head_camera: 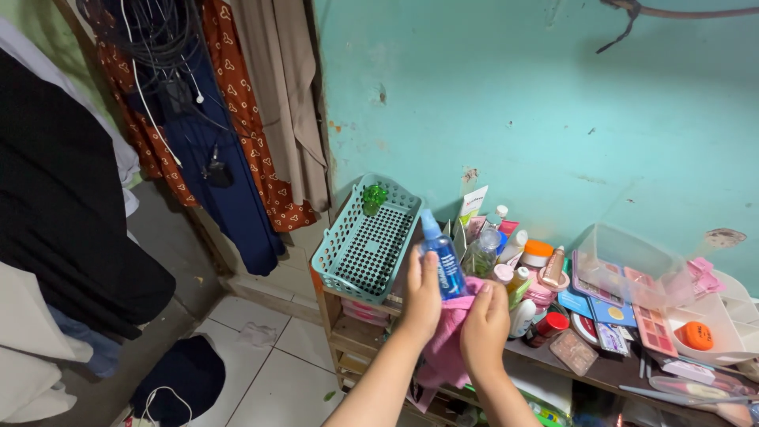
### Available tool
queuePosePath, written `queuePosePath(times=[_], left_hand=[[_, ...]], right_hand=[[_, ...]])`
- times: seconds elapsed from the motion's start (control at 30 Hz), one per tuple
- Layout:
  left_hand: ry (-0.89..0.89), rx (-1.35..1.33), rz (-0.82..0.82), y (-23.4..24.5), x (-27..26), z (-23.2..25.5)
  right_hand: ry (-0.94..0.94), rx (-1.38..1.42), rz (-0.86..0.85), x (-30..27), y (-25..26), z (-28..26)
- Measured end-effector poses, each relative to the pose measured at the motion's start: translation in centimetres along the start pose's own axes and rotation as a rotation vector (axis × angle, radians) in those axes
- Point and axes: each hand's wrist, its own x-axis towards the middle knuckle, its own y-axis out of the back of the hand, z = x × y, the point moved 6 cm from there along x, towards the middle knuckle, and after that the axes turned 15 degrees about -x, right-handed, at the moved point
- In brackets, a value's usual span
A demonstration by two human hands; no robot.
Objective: Cleaning and organizing various toiletry bottles, tubes, and a plastic basket on a vanity or shelf using a pink cloth.
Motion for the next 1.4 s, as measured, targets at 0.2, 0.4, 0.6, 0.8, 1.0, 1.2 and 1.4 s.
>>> queuePosePath(times=[0.2,0.4,0.6,0.8,1.0,1.2,1.4], left_hand=[[-0.032,0.057,0.017,0.5,0.5,-0.8],[-0.007,-0.114,-0.026,-1.6,-1.2,0.4],[-0.017,-0.269,-0.183,-3.0,-2.3,1.4],[-0.018,-0.157,-0.069,-1.3,-0.9,0.5],[-0.095,-0.21,-0.064,-1.5,0.4,3.7],[-0.162,-0.078,-0.165,-2.3,0.2,4.1],[-0.026,-0.385,-0.253,-4.8,-1.5,5.8]], right_hand=[[0.15,0.218,0.051,-1.1,1.7,-4.6],[0.463,0.062,-0.106,-1.2,1.1,-7.1],[0.397,0.167,-0.384,0.5,0.3,-8.4],[0.316,0.281,-0.515,0.8,-1.0,-8.5],[0.32,0.296,-0.465,-1.3,-1.9,-7.3],[0.446,0.0,-0.204,-0.9,-0.3,-8.7],[0.263,-0.184,-0.115,2.2,0.2,-7.4]])
